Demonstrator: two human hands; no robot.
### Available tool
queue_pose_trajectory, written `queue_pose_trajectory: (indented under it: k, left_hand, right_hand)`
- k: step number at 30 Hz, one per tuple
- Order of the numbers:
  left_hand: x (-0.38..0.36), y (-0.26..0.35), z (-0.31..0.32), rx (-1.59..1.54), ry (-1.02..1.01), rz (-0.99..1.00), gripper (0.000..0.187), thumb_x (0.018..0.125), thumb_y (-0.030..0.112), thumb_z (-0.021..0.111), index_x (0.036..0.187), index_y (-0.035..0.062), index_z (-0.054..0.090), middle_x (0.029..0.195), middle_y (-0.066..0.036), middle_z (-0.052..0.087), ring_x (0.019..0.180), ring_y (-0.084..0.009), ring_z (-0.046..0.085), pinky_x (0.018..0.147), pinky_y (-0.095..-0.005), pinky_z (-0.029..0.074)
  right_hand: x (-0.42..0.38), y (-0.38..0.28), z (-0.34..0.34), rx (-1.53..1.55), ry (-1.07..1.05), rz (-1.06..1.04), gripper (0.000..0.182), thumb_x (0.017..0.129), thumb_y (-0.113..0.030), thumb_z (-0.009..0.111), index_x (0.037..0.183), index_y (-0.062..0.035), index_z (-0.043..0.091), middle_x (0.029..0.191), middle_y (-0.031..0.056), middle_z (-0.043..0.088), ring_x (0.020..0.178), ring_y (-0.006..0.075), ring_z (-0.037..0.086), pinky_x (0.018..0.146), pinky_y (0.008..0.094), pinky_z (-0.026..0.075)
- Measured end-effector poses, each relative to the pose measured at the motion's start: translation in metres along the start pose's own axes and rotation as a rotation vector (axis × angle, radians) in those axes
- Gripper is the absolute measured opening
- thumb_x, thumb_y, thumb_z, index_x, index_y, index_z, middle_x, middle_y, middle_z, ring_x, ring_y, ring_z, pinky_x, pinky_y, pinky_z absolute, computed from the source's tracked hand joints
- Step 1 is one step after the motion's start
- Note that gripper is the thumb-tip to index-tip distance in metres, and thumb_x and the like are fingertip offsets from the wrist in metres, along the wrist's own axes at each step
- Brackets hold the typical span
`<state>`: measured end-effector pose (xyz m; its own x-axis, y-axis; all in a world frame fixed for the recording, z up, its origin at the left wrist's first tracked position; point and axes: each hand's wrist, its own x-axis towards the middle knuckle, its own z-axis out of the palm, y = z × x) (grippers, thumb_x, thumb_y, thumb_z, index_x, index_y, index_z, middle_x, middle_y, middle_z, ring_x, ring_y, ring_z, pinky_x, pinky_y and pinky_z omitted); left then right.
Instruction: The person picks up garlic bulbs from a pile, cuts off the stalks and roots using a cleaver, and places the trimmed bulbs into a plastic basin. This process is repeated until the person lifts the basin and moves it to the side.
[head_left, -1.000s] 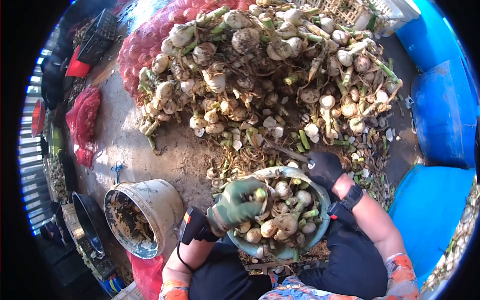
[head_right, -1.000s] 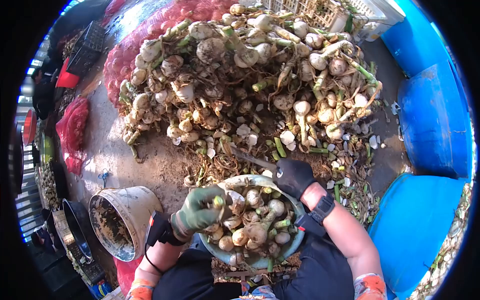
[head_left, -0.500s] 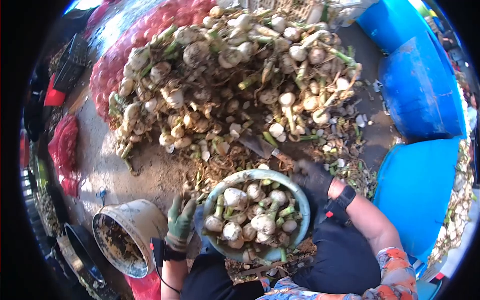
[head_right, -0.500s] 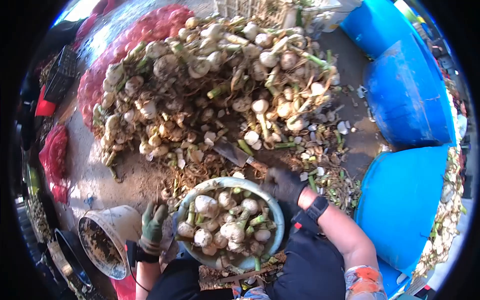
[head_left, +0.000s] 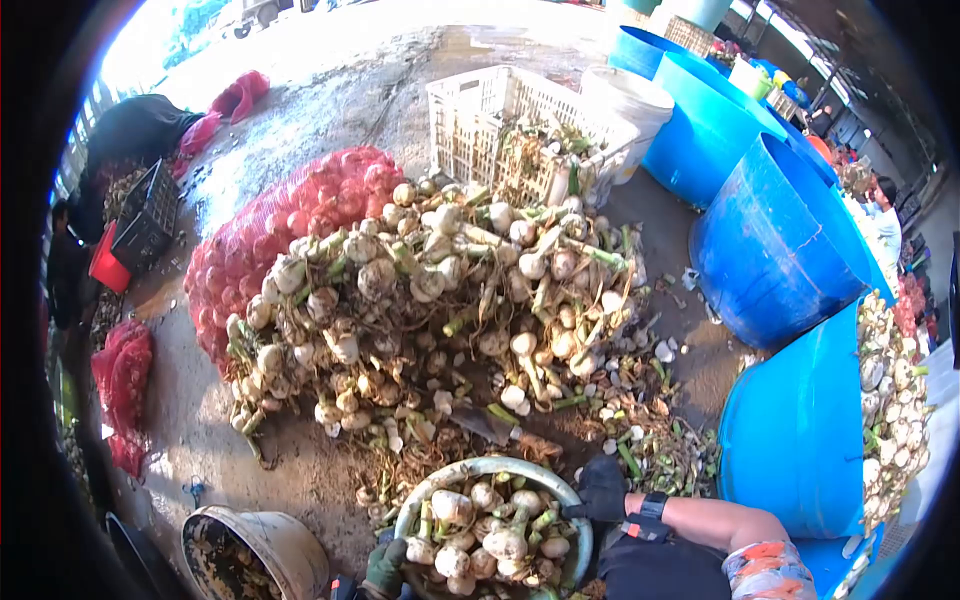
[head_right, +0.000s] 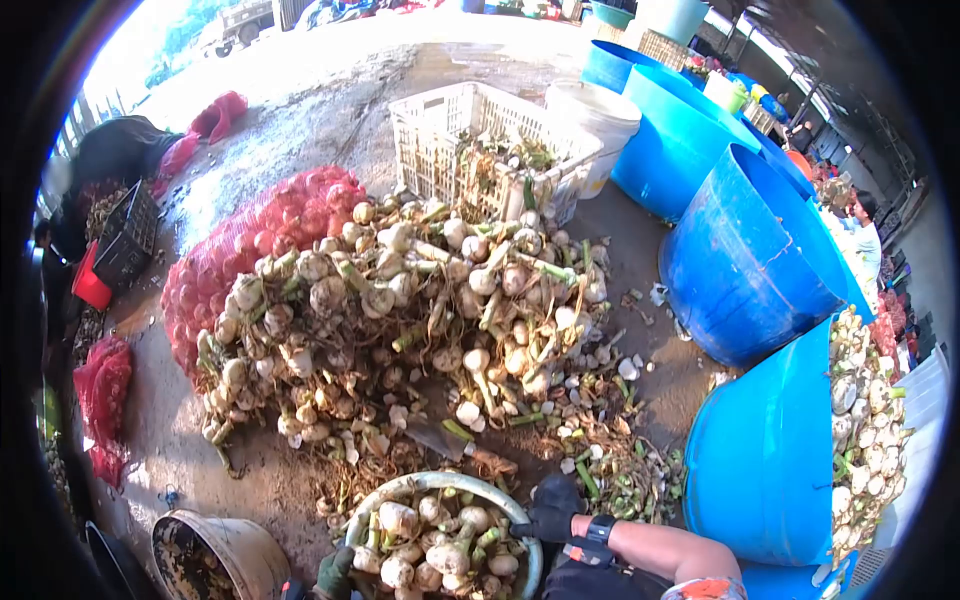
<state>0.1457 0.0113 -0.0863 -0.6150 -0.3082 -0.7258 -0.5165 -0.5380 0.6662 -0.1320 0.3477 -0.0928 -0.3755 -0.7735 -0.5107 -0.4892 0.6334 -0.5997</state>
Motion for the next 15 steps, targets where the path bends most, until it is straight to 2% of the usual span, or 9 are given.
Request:
queue_pose_trajectory:
  k: [1,2,5,7,8,9,10,13,15]
  left_hand:
    - [-0.002,0.013,0.004,0.038,-0.005,-0.007,0.038,0.089,0.039,0.056,0.099,0.0029,0.063,0.082,-0.006,0.065,0.068,-0.0161,0.062,0.060,-0.0288,0.050]
    - [-0.003,0.027,0.006,0.022,0.004,-0.038,0.038,0.089,0.039,0.056,0.099,0.0030,0.063,0.080,-0.006,0.065,0.066,-0.0160,0.062,0.058,-0.0288,0.049]
    - [0.010,0.066,0.006,0.082,0.013,-0.014,0.039,0.089,0.042,0.055,0.091,0.0037,0.065,0.080,-0.006,0.066,0.062,-0.0160,0.061,0.053,-0.0287,0.048]
    - [0.013,0.110,0.018,0.052,-0.006,-0.053,0.041,0.089,0.043,0.055,0.092,0.0032,0.065,0.082,-0.006,0.066,0.065,-0.0160,0.061,0.055,-0.0278,0.048]
    - [0.009,0.138,0.039,0.020,0.002,0.055,0.041,0.090,0.042,0.054,0.096,0.0026,0.066,0.083,-0.006,0.067,0.070,-0.0165,0.063,0.061,-0.0278,0.049]
    - [0.021,0.140,0.030,0.067,0.022,-0.016,0.043,0.093,0.038,0.048,0.111,0.0009,0.061,0.098,-0.009,0.065,0.082,-0.0175,0.062,0.067,-0.0299,0.051]
    - [0.029,0.140,0.027,0.074,0.003,-0.024,0.043,0.093,0.038,0.048,0.111,0.0009,0.061,0.098,-0.009,0.065,0.082,-0.0175,0.062,0.067,-0.0299,0.051]
    - [0.052,0.141,0.028,-0.069,0.005,0.089,0.042,0.095,0.034,0.045,0.119,0.0016,0.055,0.107,-0.011,0.062,0.088,-0.0188,0.060,0.072,-0.0317,0.051]
    - [0.067,0.141,0.033,-0.174,-0.003,0.162,0.042,0.096,0.031,0.042,0.125,0.0021,0.051,0.114,-0.012,0.059,0.092,-0.0196,0.059,0.076,-0.0330,0.051]
  right_hand:
    - [0.002,0.000,-0.003,-0.196,0.073,-0.092,0.049,0.079,-0.061,0.056,0.080,-0.0142,0.070,0.075,0.0083,0.057,0.080,0.0241,0.053,0.083,0.0433,0.036]
    - [0.004,0.000,-0.008,0.180,-0.116,-0.013,0.049,0.085,-0.055,0.054,0.090,-0.0080,0.068,0.080,0.0104,0.062,0.082,0.0231,0.057,0.082,0.0386,0.040]
    - [0.015,0.011,-0.015,0.257,-0.213,0.097,0.048,0.087,-0.048,0.056,0.101,-0.0028,0.064,0.085,0.0118,0.064,0.086,0.0223,0.059,0.081,0.0340,0.044]
    - [0.016,0.005,-0.028,0.428,-0.088,0.095,0.045,0.086,-0.046,0.058,0.099,-0.0026,0.064,0.075,0.0098,0.064,0.073,0.0180,0.058,0.072,0.0325,0.046]
    - [0.009,-0.030,-0.061,0.547,-0.066,0.152,0.047,0.086,-0.047,0.058,0.102,-0.0033,0.063,0.078,0.0087,0.064,0.075,0.0172,0.058,0.073,0.0319,0.045]
    - [0.009,-0.047,-0.079,0.669,-0.042,0.213,0.048,0.085,-0.048,0.058,0.105,-0.0039,0.062,0.081,0.0076,0.064,0.078,0.0163,0.058,0.073,0.0314,0.045]
    - [0.013,-0.042,-0.078,0.796,-0.014,0.207,0.049,0.085,-0.049,0.059,0.107,-0.0048,0.060,0.086,0.0060,0.063,0.081,0.0152,0.056,0.074,0.0317,0.044]
    - [0.018,-0.038,-0.100,0.661,0.015,0.327,0.043,0.086,-0.044,0.058,0.106,-0.0052,0.059,0.081,0.0059,0.061,0.081,0.0155,0.055,0.074,0.0323,0.044]
    - [0.018,-0.033,-0.113,0.705,0.091,0.245,0.044,0.087,-0.044,0.057,0.103,-0.0037,0.058,0.081,0.0078,0.059,0.080,0.0149,0.054,0.070,0.0322,0.043]
